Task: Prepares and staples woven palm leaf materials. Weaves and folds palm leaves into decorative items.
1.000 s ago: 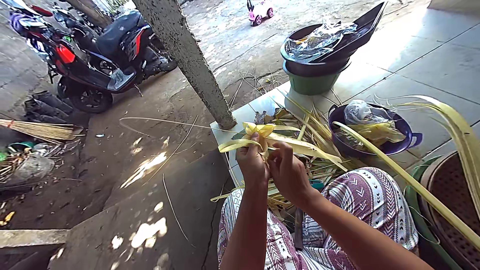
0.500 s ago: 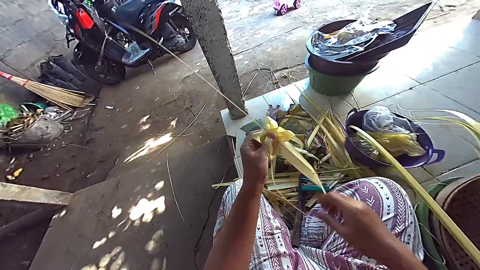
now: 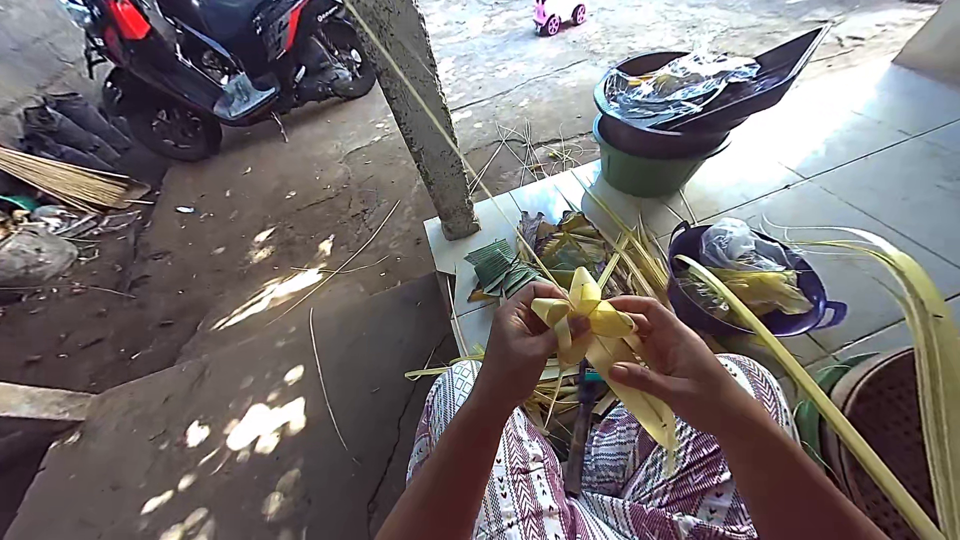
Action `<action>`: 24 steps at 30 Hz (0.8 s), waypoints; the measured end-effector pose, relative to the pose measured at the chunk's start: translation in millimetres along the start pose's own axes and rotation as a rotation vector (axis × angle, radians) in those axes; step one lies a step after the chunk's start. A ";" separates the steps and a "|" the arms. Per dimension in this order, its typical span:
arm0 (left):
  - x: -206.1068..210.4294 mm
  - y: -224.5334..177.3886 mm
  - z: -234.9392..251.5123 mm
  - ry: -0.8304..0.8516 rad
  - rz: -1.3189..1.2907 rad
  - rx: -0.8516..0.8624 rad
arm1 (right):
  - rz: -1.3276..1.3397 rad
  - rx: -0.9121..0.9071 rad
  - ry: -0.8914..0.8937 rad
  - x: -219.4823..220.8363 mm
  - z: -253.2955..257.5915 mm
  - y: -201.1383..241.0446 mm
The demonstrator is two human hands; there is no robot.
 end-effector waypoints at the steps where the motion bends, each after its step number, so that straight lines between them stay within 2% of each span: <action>1: 0.8 1.5 -0.7 0.037 -0.053 -0.006 | -0.027 0.001 -0.031 -0.9 -0.9 1.7; 4: 4.5 2.4 -3.7 0.148 -0.213 -0.018 | -0.068 -0.033 -0.128 -3.3 -2.5 11.1; 5: 3.0 0.9 -4.9 0.148 -0.236 -0.006 | -0.082 -0.060 -0.153 -3.3 -2.5 14.4; 7: -6.2 -7.6 -11.3 0.041 -0.179 0.077 | -0.123 -0.112 -0.208 -1.6 -2.1 19.7; 9: -16.5 -27.7 -28.5 -0.134 0.164 0.269 | -0.189 -0.146 -0.279 1.3 -1.8 23.3; 12: -3.5 -69.2 -63.1 -0.421 0.928 0.636 | -0.316 -0.187 -0.367 8.6 -1.4 29.4; 14: 16.4 -78.4 -69.4 -0.514 1.247 0.734 | -0.381 -0.226 -0.390 15.6 -0.4 31.8; 16: 23.5 -76.0 -63.7 -0.537 1.385 0.714 | -0.439 -0.246 -0.407 21.1 0.9 33.4; 18: 22.8 -75.6 -57.5 -0.547 1.402 0.660 | -0.522 -0.265 -0.437 24.0 0.8 37.8; 24: 7.7 -64.3 -40.3 -0.441 1.211 0.409 | -0.647 -0.289 -0.456 26.2 -1.8 39.8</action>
Point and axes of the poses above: each hand's wrist, its own z-axis towards the middle knuckle, its own x-axis out of the palm, y = z × x, the point moved 9 cm from there along z, towards the middle knuckle, and after that the axes turned 7 degrees about y, right-handed, at the moved point
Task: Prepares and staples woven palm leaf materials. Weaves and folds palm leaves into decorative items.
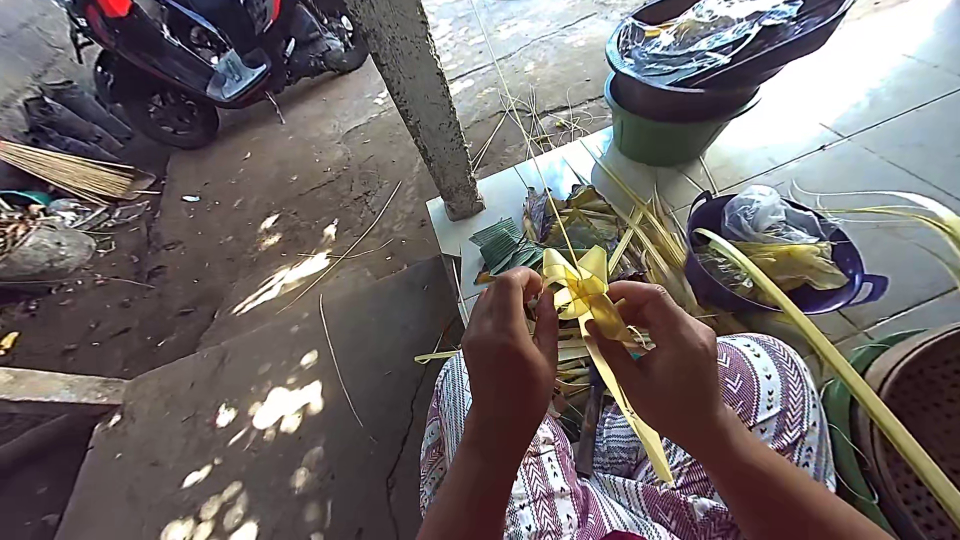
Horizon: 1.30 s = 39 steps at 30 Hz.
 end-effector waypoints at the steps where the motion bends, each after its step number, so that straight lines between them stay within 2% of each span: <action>1: 2.6 4.5 0.8 0.027 -0.041 -0.032 | -0.006 0.004 0.002 0.5 -0.2 -1.2; 5: 12.9 18.2 2.7 0.106 -0.247 -0.110 | -0.063 0.004 0.011 0.8 0.2 -1.1; 8: 21.0 25.9 7.6 0.287 -0.457 -0.158 | -0.099 -0.010 0.036 -1.7 2.8 -1.7; 11: 26.7 28.5 12.0 0.469 -0.669 -0.129 | -0.075 0.033 0.103 -4.6 7.0 -5.8; 13: 28.5 28.9 12.5 0.515 -0.736 -0.106 | -0.004 0.101 0.160 -4.6 9.0 -11.7; 20: 27.5 30.6 10.9 0.374 -0.947 -0.095 | 0.224 0.233 0.256 -1.5 9.6 -26.2; 23: 28.6 39.0 9.5 0.335 -1.032 -0.149 | 0.328 0.262 0.268 -3.7 9.5 -31.3; 27: 39.3 41.5 7.0 0.357 -1.358 -0.272 | 0.432 0.283 0.274 -2.6 8.0 -35.6; 29: 43.5 39.4 6.2 0.360 -1.411 -0.296 | 0.446 0.300 0.266 -1.8 6.1 -36.9; 31: 39.8 38.4 5.8 0.313 -1.263 -0.262 | 0.433 0.311 0.255 -2.4 4.9 -37.3; 37: 4.5 0.9 5.9 0.044 -0.187 0.150 | 0.369 0.313 0.252 -2.5 5.0 -35.5; 39: 3.1 -11.2 3.7 -0.026 0.059 0.244 | 0.352 0.299 0.253 -2.1 5.9 -33.3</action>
Point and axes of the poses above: each hand's wrist, its own z-axis towards the middle knuckle, its own x-axis out of the palm, y = z × x, the point moved 9 cm from there along z, towards the middle knuckle, and after that the axes turned 7 degrees about y, right-handed, at the moved point
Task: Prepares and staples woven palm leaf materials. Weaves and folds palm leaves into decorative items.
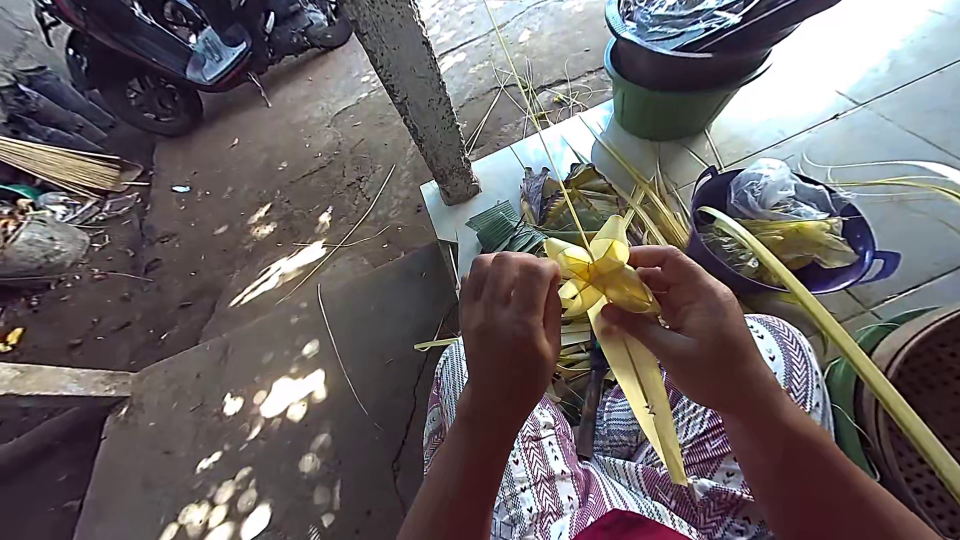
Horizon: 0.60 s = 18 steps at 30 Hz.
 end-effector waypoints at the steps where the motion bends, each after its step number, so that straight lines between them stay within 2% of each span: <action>1: 0.4 -2.5 -0.4 -0.015 0.072 0.021 | -0.011 -0.012 0.001 0.6 0.1 1.5; 6: 1.6 -3.7 -1.1 -0.088 0.179 0.114 | -0.063 -0.056 -0.014 -0.9 0.1 7.2; 14: -5.0 -5.4 -0.9 -0.101 0.203 0.146 | -0.050 -0.056 -0.015 -6.5 1.3 7.3; 18: -6.5 -2.1 1.6 -0.021 0.199 0.055 | -0.056 -0.051 -0.013 -7.7 2.3 6.8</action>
Point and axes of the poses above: each hand's wrist, its own z-axis towards the middle knuckle, its own x-axis out of the palm, y = z × x, the point moved 9 cm from there along z, towards the middle knuckle, and after that the axes turned 7 degrees about y, right-handed, at the moved point
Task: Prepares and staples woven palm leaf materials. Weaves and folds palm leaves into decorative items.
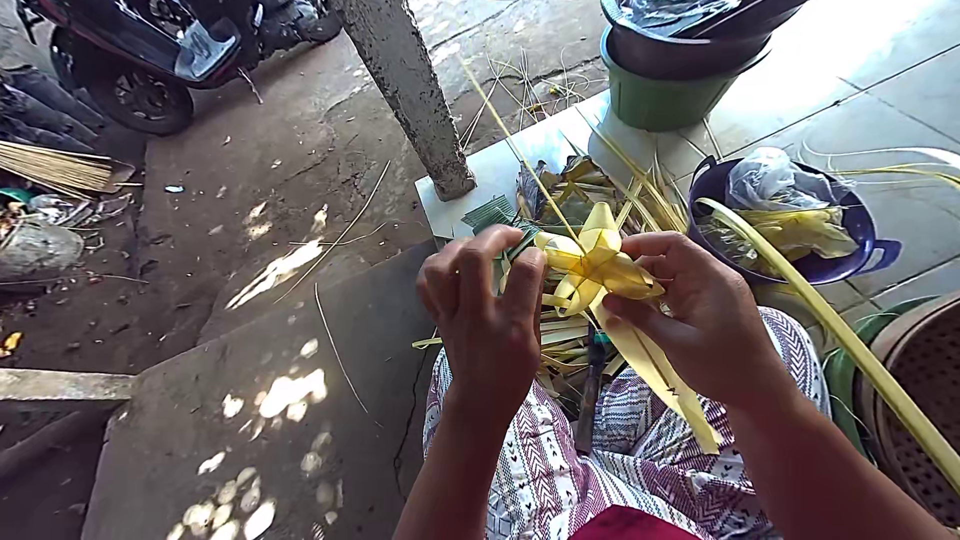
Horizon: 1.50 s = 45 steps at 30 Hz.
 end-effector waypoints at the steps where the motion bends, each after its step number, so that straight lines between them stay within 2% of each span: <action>1: 1.0 2.5 0.8 0.034 -0.027 -0.034 | 0.002 0.005 0.004 0.0 0.4 -0.2; 3: 3.2 6.1 2.0 0.100 -0.057 -0.071 | -0.003 0.017 0.011 -0.5 0.3 -0.3; 6: -0.4 -2.7 4.4 0.131 0.061 0.008 | -0.037 0.024 0.022 -2.2 0.4 2.0; 10: -3.2 -15.0 7.1 0.118 0.179 0.147 | -0.063 -0.016 0.024 -4.9 0.1 8.4; 14: -0.6 -14.1 10.2 0.089 0.231 0.195 | -0.045 -0.043 0.017 -4.2 0.6 13.2; 24: 15.0 -17.3 10.0 0.112 0.183 0.335 | 0.003 -0.039 0.042 -7.0 3.5 11.5; 31: 9.8 -17.0 14.5 0.106 0.136 0.342 | 0.053 -0.033 0.053 -7.2 5.5 9.6; 34: 6.7 -12.7 14.0 0.093 0.044 0.256 | 0.047 -0.036 0.033 -7.0 6.3 10.0; 41: 12.3 7.0 8.9 0.044 -0.480 -0.213 | 0.080 -0.070 -0.036 -2.5 3.3 15.1; 45: 18.1 6.2 2.2 0.032 -0.650 -0.321 | 0.062 -0.078 -0.055 -7.4 2.0 12.8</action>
Point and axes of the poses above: each hand's wrist, its own z-axis towards the middle knuckle, its own x-axis out of the palm, y = z × x, the point moved 9 cm from there along z, towards the middle knuckle, and after that the axes turned 7 degrees about y, right-handed, at the moved point
